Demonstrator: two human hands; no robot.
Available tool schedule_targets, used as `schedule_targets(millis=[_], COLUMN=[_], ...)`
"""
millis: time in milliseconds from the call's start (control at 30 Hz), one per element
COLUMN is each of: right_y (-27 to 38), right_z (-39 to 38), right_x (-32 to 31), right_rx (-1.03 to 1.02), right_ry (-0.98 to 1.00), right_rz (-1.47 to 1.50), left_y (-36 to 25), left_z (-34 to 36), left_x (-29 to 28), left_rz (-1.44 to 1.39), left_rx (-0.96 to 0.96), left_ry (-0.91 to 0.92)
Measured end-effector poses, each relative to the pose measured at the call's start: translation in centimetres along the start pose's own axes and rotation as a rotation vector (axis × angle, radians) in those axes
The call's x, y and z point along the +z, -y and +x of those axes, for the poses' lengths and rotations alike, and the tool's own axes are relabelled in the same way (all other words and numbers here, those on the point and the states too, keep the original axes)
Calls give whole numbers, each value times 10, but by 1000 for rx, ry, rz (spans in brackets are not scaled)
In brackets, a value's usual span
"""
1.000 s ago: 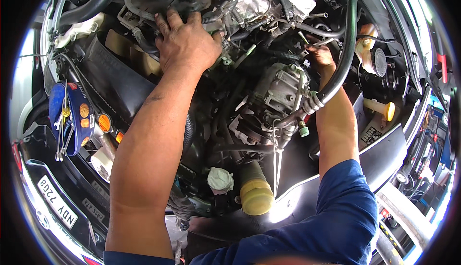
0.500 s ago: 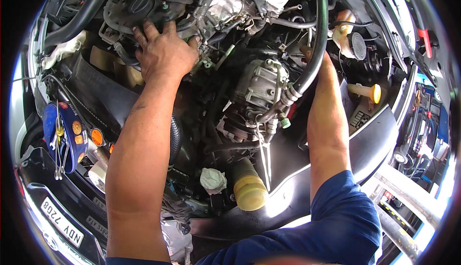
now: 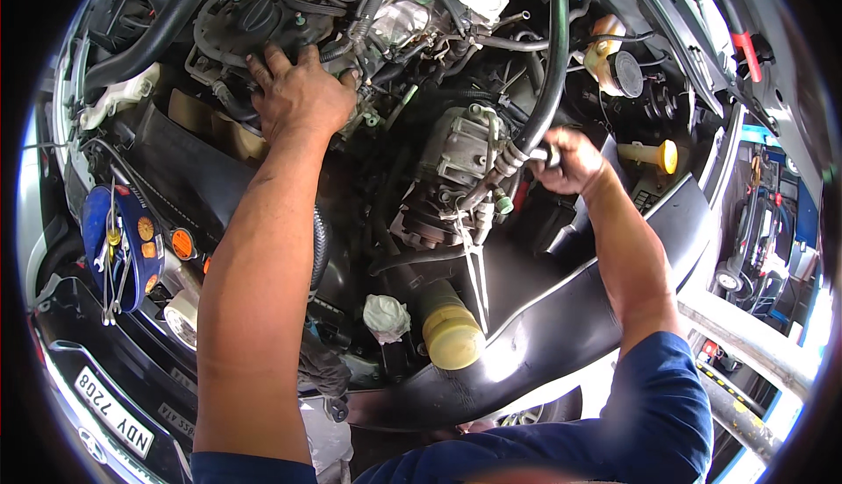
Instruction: Perform maintenance and repair on a vehicle engine in a service bay.
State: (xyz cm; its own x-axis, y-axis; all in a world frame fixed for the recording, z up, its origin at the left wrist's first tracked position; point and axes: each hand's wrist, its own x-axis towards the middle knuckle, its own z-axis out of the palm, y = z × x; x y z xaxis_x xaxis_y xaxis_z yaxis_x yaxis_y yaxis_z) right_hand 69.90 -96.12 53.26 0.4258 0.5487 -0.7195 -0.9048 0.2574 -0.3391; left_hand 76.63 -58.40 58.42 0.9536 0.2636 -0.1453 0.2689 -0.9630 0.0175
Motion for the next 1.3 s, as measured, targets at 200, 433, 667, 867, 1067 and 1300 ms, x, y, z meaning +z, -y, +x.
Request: schedule_targets(millis=[200, 433, 667, 867, 1067, 1300], right_y=[-41, -14, 48, 92, 153, 106], right_z=[-68, -54, 79, 158, 164, 207], right_x=[20, 31, -25, -50, -172, -93], right_rx=[77, -507, -932, -815, -1542, -921], right_ry=[147, -569, -395, -322, -119, -518], right_rz=[41, -1036, -972, -1495, -2120, -1679], left_y=[0, 0, 3, 9, -30, -2], left_z=[-1, -2, -2, -2, 9, 5], left_x=[0, -1, 2, 12, 6, 18], left_rz=[-20, -25, 22, 30, -90, -14], left_rx=[2, 0, -24, -26, 115, 63], left_ry=[8, 10, 17, -47, -116, -137])
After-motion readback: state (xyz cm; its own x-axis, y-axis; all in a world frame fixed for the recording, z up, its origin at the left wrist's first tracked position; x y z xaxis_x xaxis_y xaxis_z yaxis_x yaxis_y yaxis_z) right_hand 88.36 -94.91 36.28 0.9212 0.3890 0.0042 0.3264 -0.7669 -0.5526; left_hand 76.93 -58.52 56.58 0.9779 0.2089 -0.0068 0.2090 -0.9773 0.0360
